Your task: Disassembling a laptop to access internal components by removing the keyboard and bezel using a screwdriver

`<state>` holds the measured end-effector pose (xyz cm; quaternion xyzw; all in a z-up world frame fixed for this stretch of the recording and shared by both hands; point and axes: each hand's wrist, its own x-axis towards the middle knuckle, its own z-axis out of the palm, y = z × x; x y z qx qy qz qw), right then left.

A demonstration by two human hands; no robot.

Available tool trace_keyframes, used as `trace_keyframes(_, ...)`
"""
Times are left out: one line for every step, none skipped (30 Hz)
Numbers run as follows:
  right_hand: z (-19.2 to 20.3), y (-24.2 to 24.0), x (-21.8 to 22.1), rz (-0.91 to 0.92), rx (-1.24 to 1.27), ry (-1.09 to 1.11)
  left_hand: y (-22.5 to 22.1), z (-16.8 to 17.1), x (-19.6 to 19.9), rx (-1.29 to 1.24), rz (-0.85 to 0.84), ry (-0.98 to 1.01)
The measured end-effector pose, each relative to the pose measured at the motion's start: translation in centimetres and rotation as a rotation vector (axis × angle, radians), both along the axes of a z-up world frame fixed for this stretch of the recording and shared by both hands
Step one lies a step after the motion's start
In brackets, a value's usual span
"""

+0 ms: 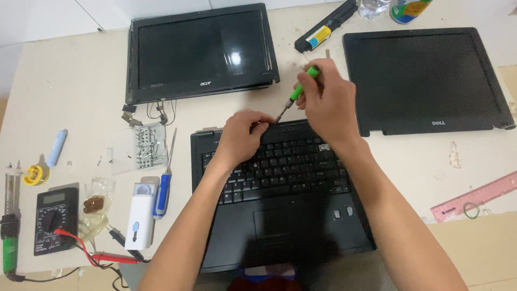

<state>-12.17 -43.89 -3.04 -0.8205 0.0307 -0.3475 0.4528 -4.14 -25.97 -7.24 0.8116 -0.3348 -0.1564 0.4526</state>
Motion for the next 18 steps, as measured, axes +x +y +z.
trace_keyframes(-0.1,0.0,-0.1,0.003,0.002,0.004,0.0,-0.2,0.0,0.002,0.003,0.004)
trace_keyframes(-0.1,0.0,-0.3,-0.004,0.023,0.000,0.1,-0.5,0.1,-0.004,0.019,0.036)
trace_keyframes(-0.2,-0.1,-0.3,-0.011,0.046,-0.005,0.1,-0.7,0.2,-0.010,0.036,0.067)
trace_keyframes(-0.1,-0.2,-0.5,-0.009,0.049,-0.002,0.3,-0.4,0.0,-0.007,0.039,0.070)
trace_keyframes(-0.1,-0.2,-0.6,-0.016,0.062,0.008,0.5,0.0,-0.2,-0.046,0.054,0.054)
trace_keyframes(0.0,-0.2,-0.7,-0.024,0.074,0.017,0.8,0.3,-0.3,-0.084,0.068,0.036)
trace_keyframes(-0.2,-0.3,-0.7,-0.020,0.076,0.019,1.0,0.5,-0.4,-0.082,0.072,0.038)
trace_keyframes(-0.3,-0.4,-0.6,0.000,0.081,0.024,1.1,0.7,-0.4,-0.115,0.073,0.015)
trace_keyframes(-0.5,-0.5,-0.7,0.018,0.085,0.030,1.2,0.7,-0.5,-0.148,0.073,-0.007)
trace_keyframes(-0.6,-0.7,-0.6,0.021,0.086,0.034,1.3,0.7,-0.3,-0.147,0.076,-0.004)
trace_keyframes(-0.7,-0.8,-0.7,0.027,0.075,0.036,1.4,0.6,-0.1,-0.136,0.078,-0.026)
trace_keyframes(-0.9,-0.9,-0.7,0.034,0.063,0.039,1.4,0.5,0.1,-0.124,0.079,-0.048)
trace_keyframes(-1.0,-0.9,-0.6,0.035,0.066,0.044,1.6,0.8,0.0,-0.121,0.081,-0.044)
trace_keyframes(-1.1,-0.9,-0.5,0.039,0.088,0.032,1.8,1.1,-0.1,-0.145,0.085,-0.038)
trace_keyframes(-1.3,-1.0,-0.5,0.041,0.107,0.017,1.8,1.4,-0.2,-0.171,0.087,-0.036)
trace_keyframes(-1.4,-1.0,-0.5,0.041,0.108,0.020,1.8,1.4,-0.4,-0.170,0.087,-0.033)
trace_keyframes(-1.4,-1.0,-0.5,0.033,0.112,0.016,1.7,1.5,-0.4,-0.174,0.095,-0.040)
trace_keyframes(-1.4,-1.0,-0.4,0.026,0.116,0.012,1.7,1.5,-0.5,-0.177,0.103,-0.047)
